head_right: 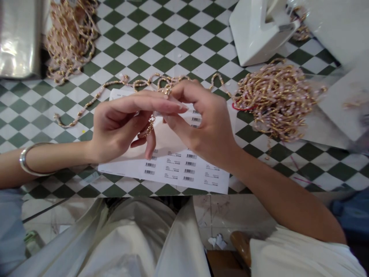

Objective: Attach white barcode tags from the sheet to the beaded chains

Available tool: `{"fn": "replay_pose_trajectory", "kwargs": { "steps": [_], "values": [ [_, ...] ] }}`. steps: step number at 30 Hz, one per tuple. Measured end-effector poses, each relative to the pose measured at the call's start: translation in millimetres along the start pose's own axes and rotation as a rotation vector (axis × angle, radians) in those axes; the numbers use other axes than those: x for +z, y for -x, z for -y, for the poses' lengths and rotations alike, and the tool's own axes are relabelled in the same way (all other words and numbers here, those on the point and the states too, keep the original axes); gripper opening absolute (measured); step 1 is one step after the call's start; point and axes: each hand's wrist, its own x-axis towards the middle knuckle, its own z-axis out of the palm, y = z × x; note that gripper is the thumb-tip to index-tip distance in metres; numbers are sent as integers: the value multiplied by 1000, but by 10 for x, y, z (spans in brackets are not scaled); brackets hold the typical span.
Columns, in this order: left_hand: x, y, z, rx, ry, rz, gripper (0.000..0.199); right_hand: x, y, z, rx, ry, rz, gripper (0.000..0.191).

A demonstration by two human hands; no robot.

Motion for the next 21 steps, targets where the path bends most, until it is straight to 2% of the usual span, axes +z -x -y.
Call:
{"fn": "replay_pose_trajectory", "kwargs": {
  "steps": [5,9,21],
  "values": [
    [12,-20,-4,33,73,22,40,7,9,-15,-70,108,-5,12],
    [13,-40,1,94,94,47,43,12,15,0,-57,166,-5,13],
    [43,-18,-14,59,-41,28,37,11,42,-16,-14,237,-12,5]
  ]
}}
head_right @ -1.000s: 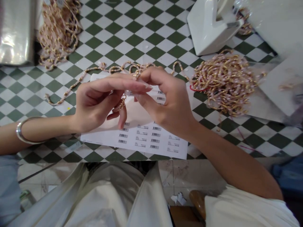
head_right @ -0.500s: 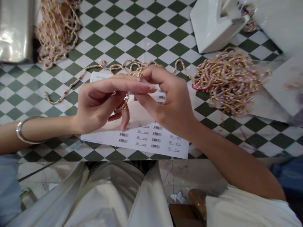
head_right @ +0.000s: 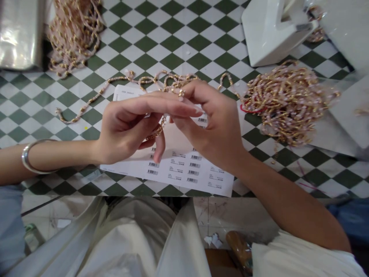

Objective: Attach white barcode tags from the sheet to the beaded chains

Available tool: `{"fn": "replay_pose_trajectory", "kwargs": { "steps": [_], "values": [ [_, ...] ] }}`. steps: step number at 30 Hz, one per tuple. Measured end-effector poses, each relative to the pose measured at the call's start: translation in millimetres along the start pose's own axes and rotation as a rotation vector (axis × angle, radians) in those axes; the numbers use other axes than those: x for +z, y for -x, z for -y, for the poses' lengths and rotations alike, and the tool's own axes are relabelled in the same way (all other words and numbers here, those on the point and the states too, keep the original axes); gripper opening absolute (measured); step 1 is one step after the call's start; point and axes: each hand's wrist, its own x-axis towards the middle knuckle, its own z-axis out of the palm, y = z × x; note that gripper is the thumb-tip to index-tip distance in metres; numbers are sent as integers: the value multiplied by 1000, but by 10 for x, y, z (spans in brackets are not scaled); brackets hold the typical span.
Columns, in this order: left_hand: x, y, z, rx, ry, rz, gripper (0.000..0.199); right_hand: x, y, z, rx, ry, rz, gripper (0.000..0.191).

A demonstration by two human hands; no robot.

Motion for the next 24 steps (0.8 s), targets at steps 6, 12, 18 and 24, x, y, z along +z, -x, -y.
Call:
{"fn": "replay_pose_trajectory", "kwargs": {
  "steps": [6,12,18,24],
  "values": [
    [-3,9,14,-1,-317,-8,40,15,12,-15,7,12,-9,4],
    [9,-31,-39,-68,-84,10,37,8,4,-3,0,-13,-1,5],
    [14,-68,-61,-129,-142,25,41,16,-6,-32,-43,-68,-15,5],
    [5,-43,-35,-100,25,20,37,27,-12,-40,-50,-93,-18,9]
  ]
}}
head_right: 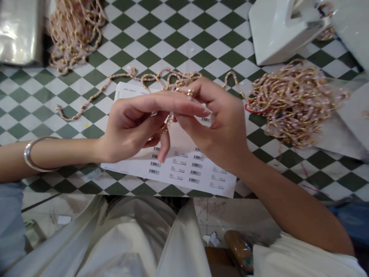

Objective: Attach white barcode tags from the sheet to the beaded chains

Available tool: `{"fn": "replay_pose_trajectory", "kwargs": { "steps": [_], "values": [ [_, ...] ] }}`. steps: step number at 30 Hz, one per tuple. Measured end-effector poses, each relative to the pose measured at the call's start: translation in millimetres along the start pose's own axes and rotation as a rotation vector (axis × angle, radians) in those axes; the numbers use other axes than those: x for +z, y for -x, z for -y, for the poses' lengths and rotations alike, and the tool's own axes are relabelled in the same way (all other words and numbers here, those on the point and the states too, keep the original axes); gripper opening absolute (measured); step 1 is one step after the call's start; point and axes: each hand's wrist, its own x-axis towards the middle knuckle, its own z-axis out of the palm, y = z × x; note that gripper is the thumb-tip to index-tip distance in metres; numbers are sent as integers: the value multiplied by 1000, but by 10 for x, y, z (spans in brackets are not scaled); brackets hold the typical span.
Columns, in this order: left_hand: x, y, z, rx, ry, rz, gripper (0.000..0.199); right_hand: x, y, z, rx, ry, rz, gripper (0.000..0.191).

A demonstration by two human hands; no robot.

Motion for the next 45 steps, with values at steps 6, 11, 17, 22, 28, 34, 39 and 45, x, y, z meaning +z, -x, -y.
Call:
{"fn": "replay_pose_trajectory", "kwargs": {
  "steps": [6,11,17,22,28,34,39,45],
  "values": [
    [-7,10,17,-36,36,0,35,18,-8,13,7,-14,-13,12],
    [-25,0,62,-48,-36,-9,36,46,-18,-27,31,-61,-26,12],
    [-40,-17,100,-1,34,-25,31,66,-26,-110,4,-102,-38,13],
    [-62,-31,107,29,33,-16,30,61,-20,-125,-14,-71,-38,12],
    [-95,-42,157,-4,-184,-28,35,87,-32,-144,-24,-96,-35,9],
    [-137,-66,231,88,-225,-11,34,85,-47,-165,-20,-132,-35,12],
    [-163,-84,281,163,-292,-43,33,97,-23,-175,-1,-132,-52,10],
    [-224,-123,287,228,-161,-64,30,96,-34,-155,17,-156,-72,16]
  ]
}}
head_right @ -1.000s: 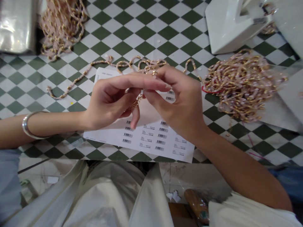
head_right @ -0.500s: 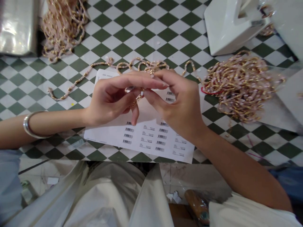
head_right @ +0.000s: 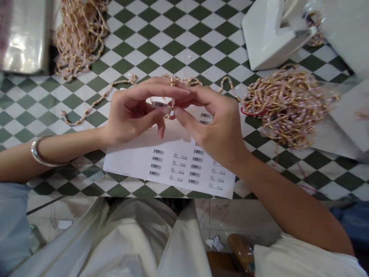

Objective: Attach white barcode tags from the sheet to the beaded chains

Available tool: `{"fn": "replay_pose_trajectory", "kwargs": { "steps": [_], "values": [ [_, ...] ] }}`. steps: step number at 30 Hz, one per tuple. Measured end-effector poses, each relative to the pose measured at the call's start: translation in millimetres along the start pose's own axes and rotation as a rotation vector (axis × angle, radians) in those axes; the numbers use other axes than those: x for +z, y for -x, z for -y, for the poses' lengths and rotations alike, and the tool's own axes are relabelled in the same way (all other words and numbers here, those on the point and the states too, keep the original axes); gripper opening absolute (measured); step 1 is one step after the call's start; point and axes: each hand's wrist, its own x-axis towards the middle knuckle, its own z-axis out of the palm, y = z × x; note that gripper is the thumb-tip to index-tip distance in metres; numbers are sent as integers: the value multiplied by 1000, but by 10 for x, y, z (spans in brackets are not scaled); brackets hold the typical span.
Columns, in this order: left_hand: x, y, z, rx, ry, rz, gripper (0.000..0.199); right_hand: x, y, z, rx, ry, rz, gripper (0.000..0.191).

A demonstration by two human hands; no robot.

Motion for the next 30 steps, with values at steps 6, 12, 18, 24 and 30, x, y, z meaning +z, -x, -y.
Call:
{"fn": "replay_pose_trajectory", "kwargs": {
  "steps": [6,12,18,24,30],
  "values": [
    [-71,-18,127,107,-168,-88,31,-67,-25,47,10,95,-30,13],
    [-112,-29,238,326,-462,-156,30,-69,-3,74,-100,409,-80,18],
    [-151,-42,218,287,-625,-204,22,-65,17,80,-211,546,-54,26],
    [-217,-91,307,467,-729,-210,19,-49,29,120,-181,479,-23,27],
    [-188,-60,241,376,-833,-219,12,-31,35,137,-182,443,-24,25]
  ]
}}
